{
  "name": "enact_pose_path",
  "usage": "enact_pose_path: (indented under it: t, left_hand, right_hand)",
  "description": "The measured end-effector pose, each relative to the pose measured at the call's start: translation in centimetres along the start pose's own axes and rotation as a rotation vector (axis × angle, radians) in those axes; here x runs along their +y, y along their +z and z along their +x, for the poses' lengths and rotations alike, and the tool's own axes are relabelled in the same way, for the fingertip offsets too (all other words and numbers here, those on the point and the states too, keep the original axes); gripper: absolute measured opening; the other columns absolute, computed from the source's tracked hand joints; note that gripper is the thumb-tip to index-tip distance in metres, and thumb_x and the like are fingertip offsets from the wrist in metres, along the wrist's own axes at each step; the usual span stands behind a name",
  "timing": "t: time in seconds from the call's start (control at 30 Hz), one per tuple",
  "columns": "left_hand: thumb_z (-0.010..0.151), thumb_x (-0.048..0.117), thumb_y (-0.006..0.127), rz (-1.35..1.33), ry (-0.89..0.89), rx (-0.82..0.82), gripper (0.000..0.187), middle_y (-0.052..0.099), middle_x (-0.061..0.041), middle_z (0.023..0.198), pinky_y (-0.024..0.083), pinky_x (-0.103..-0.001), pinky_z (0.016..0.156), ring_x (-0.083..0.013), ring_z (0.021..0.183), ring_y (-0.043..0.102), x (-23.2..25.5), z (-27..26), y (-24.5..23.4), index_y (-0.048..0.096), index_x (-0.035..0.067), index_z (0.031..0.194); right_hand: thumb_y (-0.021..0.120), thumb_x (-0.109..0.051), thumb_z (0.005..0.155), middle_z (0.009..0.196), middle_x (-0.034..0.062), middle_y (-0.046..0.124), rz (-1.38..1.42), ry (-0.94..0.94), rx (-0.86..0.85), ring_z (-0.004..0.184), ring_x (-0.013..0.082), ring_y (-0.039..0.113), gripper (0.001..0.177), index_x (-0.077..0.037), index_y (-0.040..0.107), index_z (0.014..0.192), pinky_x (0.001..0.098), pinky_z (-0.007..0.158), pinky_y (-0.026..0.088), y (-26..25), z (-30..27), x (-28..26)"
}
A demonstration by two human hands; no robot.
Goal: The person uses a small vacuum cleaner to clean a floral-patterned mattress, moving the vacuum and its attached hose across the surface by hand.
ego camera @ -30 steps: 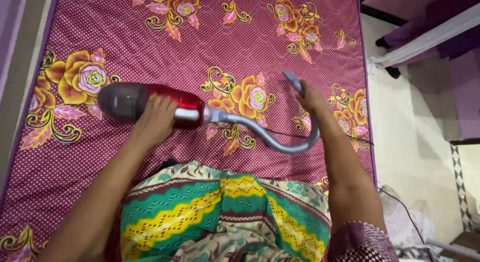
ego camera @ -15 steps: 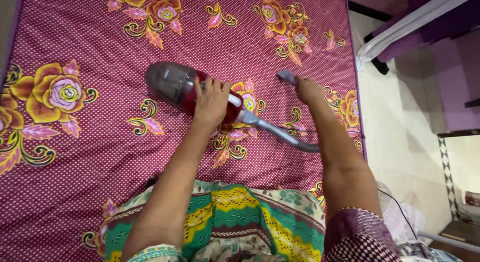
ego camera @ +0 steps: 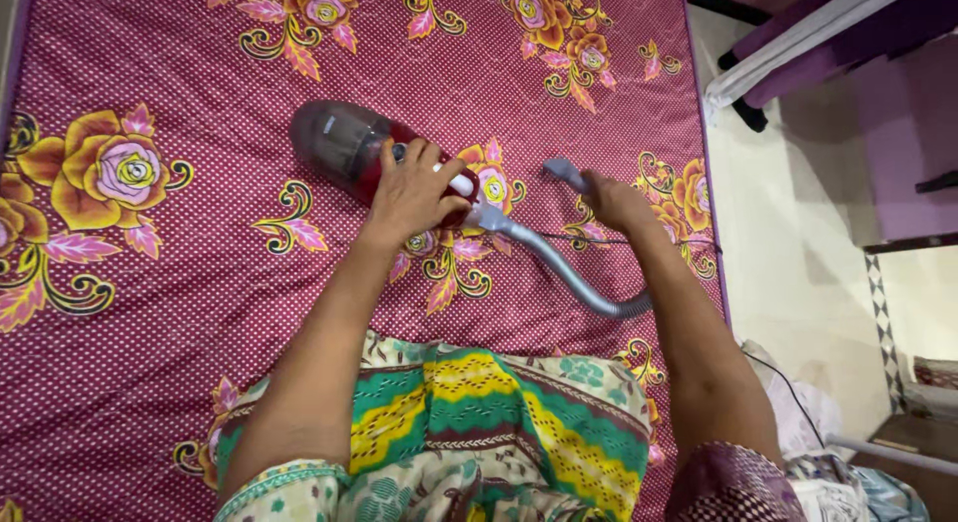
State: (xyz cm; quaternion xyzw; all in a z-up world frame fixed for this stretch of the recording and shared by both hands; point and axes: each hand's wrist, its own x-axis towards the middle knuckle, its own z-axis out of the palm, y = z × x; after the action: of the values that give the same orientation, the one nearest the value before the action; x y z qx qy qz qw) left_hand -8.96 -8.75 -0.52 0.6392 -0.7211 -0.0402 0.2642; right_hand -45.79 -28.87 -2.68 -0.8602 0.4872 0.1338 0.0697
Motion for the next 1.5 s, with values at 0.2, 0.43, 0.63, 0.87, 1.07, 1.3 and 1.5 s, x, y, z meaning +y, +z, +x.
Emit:
enact_pose_path:
  t: [0.2, 0.43, 0.63, 0.87, 1.07, 1.3, 1.5]
  left_hand:
    - [0.081, 0.057, 0.074, 0.057, -0.166, -0.004, 0.057, 0.061, -0.009, 0.12, 0.027, -0.076, 0.106, -0.03, 0.125, 0.051, 1.5, 0.3, 0.1, 0.068, 0.023, 0.126]
    - [0.082, 0.056, 0.074, 0.108, -0.197, 0.049, 0.052, 0.06, -0.011, 0.119, 0.029, -0.075, 0.103, -0.0326, 0.12, 0.052, 3.1, -1.9, 0.3, 0.069, 0.021, 0.12]
    - [0.08, 0.054, 0.076, 0.066, -0.217, 0.041, 0.052, 0.06, -0.016, 0.109, 0.027, -0.069, 0.11, -0.0367, 0.116, 0.052, 3.7, -3.7, 0.6, 0.071, 0.021, 0.12]
    - [0.08, 0.053, 0.076, 0.041, -0.147, 0.089, 0.051, 0.06, -0.018, 0.11, 0.029, -0.06, 0.114, -0.039, 0.116, 0.052, 2.5, -2.3, 0.2, 0.071, 0.018, 0.117]
    - [0.081, 0.052, 0.076, 0.012, -0.146, 0.125, 0.051, 0.06, -0.017, 0.107, 0.032, -0.059, 0.113, -0.0378, 0.112, 0.053, 1.9, -0.4, 1.1, 0.072, 0.018, 0.118]
    - [0.08, 0.051, 0.077, 0.024, -0.118, 0.243, 0.05, 0.06, -0.017, 0.111, 0.033, -0.057, 0.109, -0.0376, 0.115, 0.052, 1.3, 0.2, 1.7, 0.073, 0.017, 0.116]
    - [0.079, 0.05, 0.079, 0.023, -0.124, 0.257, 0.055, 0.061, -0.015, 0.113, 0.034, -0.059, 0.109, -0.0373, 0.117, 0.052, 1.2, 0.2, 1.8, 0.072, 0.015, 0.121]
  right_hand:
    - [0.054, -0.035, 0.103, 0.113, 0.0225, 0.068, -0.026, 0.029, 0.169, 0.094, 0.0436, 0.071, 0.042, -0.021, 0.054, 0.143, 0.0566, 0.079, 0.057, 1.9, 3.4, -2.0]
    - [0.056, -0.037, 0.099, 0.112, 0.0156, 0.074, -0.028, 0.089, -0.101, 0.1, 0.0381, 0.071, 0.036, -0.028, 0.066, 0.132, 0.0535, 0.088, 0.055, 1.0, -3.4, 1.3]
    - [0.053, -0.039, 0.107, 0.108, 0.0206, 0.075, -0.066, 0.045, 0.127, 0.1, 0.0402, 0.072, 0.034, -0.018, 0.069, 0.127, 0.0538, 0.088, 0.056, -0.5, -4.4, 5.1]
    - [0.048, -0.036, 0.105, 0.101, 0.0248, 0.072, -0.042, 0.155, 0.195, 0.092, 0.0465, 0.07, 0.039, -0.019, 0.062, 0.136, 0.0596, 0.081, 0.055, -0.4, 3.8, 1.8]
    - [0.048, -0.033, 0.102, 0.109, 0.0241, 0.071, -0.049, 0.177, 0.164, 0.095, 0.0456, 0.07, 0.038, -0.024, 0.064, 0.135, 0.058, 0.084, 0.055, -0.4, 6.3, 1.2]
    - [0.05, -0.037, 0.102, 0.118, 0.0159, 0.073, -0.096, 0.143, -0.132, 0.106, 0.0382, 0.07, 0.038, -0.026, 0.068, 0.133, 0.0519, 0.096, 0.053, -1.2, 0.1, 3.9]
    - [0.05, -0.039, 0.103, 0.115, 0.0186, 0.073, -0.036, 0.162, 0.072, 0.105, 0.0402, 0.069, 0.038, -0.022, 0.067, 0.133, 0.0541, 0.094, 0.053, -3.8, 2.8, 4.0]
